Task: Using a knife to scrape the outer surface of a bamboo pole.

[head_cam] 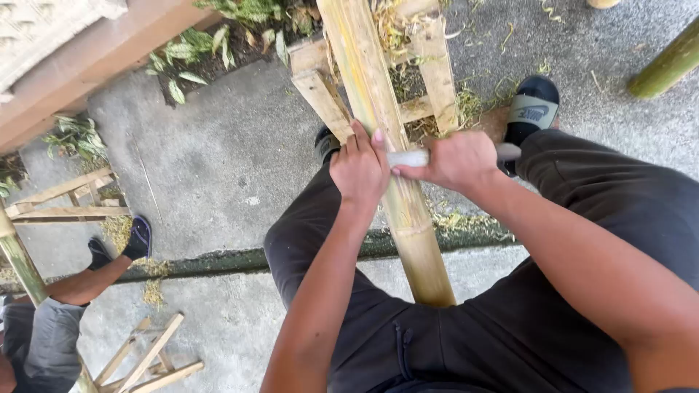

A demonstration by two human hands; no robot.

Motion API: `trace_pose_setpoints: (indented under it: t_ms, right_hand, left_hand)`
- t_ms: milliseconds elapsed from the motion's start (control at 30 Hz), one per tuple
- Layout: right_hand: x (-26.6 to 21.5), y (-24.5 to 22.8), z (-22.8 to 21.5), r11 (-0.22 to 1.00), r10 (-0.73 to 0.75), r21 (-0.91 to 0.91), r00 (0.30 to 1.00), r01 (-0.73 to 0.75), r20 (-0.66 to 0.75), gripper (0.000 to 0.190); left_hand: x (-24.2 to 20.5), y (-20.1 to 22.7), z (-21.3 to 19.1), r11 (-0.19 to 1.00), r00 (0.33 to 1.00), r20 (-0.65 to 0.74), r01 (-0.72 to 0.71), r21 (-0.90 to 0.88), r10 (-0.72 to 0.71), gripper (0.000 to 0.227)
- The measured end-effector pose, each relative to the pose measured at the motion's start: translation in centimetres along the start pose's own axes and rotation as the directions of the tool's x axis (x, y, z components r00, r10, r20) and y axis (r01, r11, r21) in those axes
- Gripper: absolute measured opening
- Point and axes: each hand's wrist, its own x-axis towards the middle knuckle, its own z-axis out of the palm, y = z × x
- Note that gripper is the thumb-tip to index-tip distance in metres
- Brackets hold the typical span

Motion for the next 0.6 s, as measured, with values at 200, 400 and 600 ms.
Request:
trace_pose_setpoints:
  t_ms: [200, 400, 600]
  right_hand:
    - [-2.4, -0.5, 0.2, 1.0, 0.0, 0.019, 0.983, -0.004, 0.182, 0.094]
    - [-1.4, -0.5, 0.4, 1.0, -0.003, -0.015, 0.988, 0.005, 0.153, 0.095]
    - [-0.3, -0.2, 0.7, 1.0, -0.023, 0.008, 1.0, 0.023, -0.018, 0.089]
  left_hand:
    - [-3.9, 1.2, -1.5, 0.996, 1.0, -0.011, -0.028, -0.086, 0.027, 0.057]
    - [-2.7, 0.4, 0.1, 0.995, 1.0, -0.026, 0.003, -0.104, -0.005, 0.057]
    - [-0.1, 0.2, 0.1, 1.0, 1.0, 0.006, -0.008, 0.022, 0.008, 0.056]
